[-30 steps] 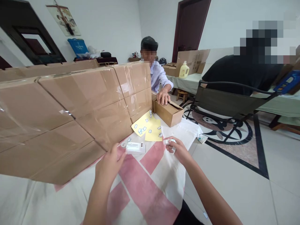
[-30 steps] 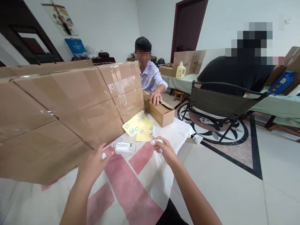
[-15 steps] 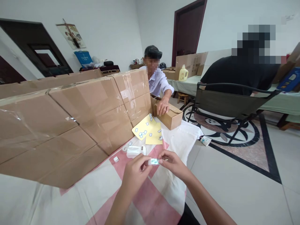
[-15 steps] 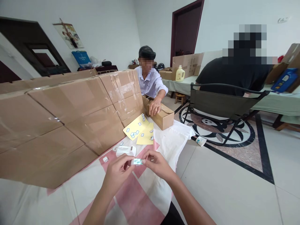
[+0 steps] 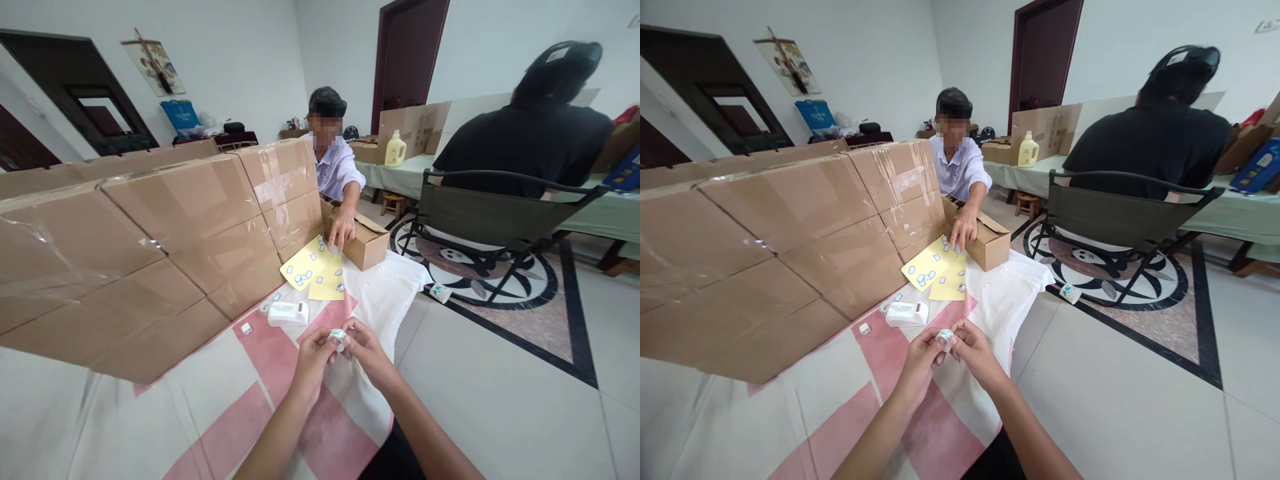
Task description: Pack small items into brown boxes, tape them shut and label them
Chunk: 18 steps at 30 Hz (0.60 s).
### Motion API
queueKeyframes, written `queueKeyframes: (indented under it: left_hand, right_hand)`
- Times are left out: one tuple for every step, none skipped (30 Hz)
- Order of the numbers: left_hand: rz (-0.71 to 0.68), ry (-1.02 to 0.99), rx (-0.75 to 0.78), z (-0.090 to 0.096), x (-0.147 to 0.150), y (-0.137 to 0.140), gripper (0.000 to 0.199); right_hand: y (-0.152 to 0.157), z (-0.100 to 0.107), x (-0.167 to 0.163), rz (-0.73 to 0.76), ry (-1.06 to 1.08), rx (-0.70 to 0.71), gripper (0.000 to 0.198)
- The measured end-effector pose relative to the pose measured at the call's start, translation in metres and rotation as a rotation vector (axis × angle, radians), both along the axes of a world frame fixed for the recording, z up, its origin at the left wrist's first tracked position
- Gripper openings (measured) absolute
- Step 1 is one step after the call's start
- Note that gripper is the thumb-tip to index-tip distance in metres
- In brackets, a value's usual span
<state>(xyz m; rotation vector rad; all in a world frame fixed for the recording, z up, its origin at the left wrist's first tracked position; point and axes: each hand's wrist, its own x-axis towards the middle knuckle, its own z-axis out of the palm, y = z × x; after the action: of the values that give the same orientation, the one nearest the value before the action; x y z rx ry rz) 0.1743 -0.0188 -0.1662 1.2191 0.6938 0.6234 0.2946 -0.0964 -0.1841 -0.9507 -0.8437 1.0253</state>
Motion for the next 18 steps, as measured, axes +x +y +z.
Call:
queueKeyframes:
  left_hand:
    - [-0.014, -0.005, -0.03, -0.005, 0.003, -0.004, 0.043]
    - [-0.031, -0.006, -0.057, -0.01, 0.006, -0.008, 0.044]
    - [-0.052, -0.004, -0.083, -0.015, 0.009, -0.012, 0.045]
    - [-0.077, 0.002, -0.107, -0.019, 0.012, -0.017, 0.046]
    - [-0.104, 0.012, -0.127, -0.023, 0.015, -0.022, 0.047]
    - [-0.132, 0.026, -0.141, -0.026, 0.018, -0.027, 0.048]
    - [-0.159, 0.044, -0.145, -0.028, 0.021, -0.031, 0.049]
    - [-0.188, 0.068, -0.139, -0.03, 0.022, -0.035, 0.049]
    - [-0.218, 0.099, -0.122, -0.03, 0.022, -0.037, 0.049]
    - [-0.254, 0.138, -0.092, -0.03, 0.022, -0.036, 0.049]
    - [-0.294, 0.185, -0.05, -0.029, 0.021, -0.033, 0.049]
    - [-0.332, 0.238, 0.006, -0.027, 0.02, -0.026, 0.048]
    - [-0.354, 0.294, 0.078, -0.024, 0.019, -0.017, 0.045]
    - [-0.353, 0.351, 0.167, -0.021, 0.02, -0.005, 0.042]
    - [-0.328, 0.408, 0.272, -0.018, 0.023, 0.009, 0.039]
    - [-0.283, 0.463, 0.389, -0.015, 0.028, 0.025, 0.036]
    - [-0.232, 0.518, 0.51, -0.013, 0.036, 0.041, 0.035]
    - [-0.191, 0.572, 0.63, -0.011, 0.045, 0.057, 0.036]
  right_hand:
    - [-0.004, -0.004, 0.003, -0.005, -0.035, -0.003, 0.032]
    - [-0.008, -0.009, 0.006, -0.021, -0.08, -0.004, 0.031]
    - [-0.012, -0.013, 0.009, -0.056, -0.138, 0.005, 0.032]
    - [-0.016, -0.018, 0.011, -0.1, -0.212, 0.024, 0.036]
    - [-0.02, -0.023, 0.012, -0.141, -0.297, 0.05, 0.04]
    - [-0.024, -0.028, 0.012, -0.169, -0.376, 0.078, 0.043]
    - [-0.028, -0.033, 0.011, -0.18, -0.435, 0.104, 0.044]
    - [-0.032, -0.037, 0.009, -0.181, -0.466, 0.12, 0.043]
    - [-0.035, -0.042, 0.008, -0.179, -0.475, 0.127, 0.04]
    - [-0.039, -0.046, 0.006, -0.189, -0.472, 0.129, 0.037]
    - [-0.042, -0.05, 0.006, -0.222, -0.465, 0.128, 0.034]
    - [-0.045, -0.053, 0.008, -0.273, -0.466, 0.122, 0.031]
    - [-0.046, -0.055, 0.011, -0.337, -0.478, 0.11, 0.028]
    - [-0.047, -0.057, 0.015, -0.409, -0.498, 0.093, 0.025]
    - [-0.047, -0.058, 0.022, -0.483, -0.524, 0.069, 0.024]
    - [-0.045, -0.059, 0.029, -0.548, -0.557, 0.04, 0.023]
    - [-0.041, -0.059, 0.036, -0.599, -0.596, 0.01, 0.023]
    - [-0.036, -0.059, 0.043, -0.635, -0.638, -0.017, 0.024]
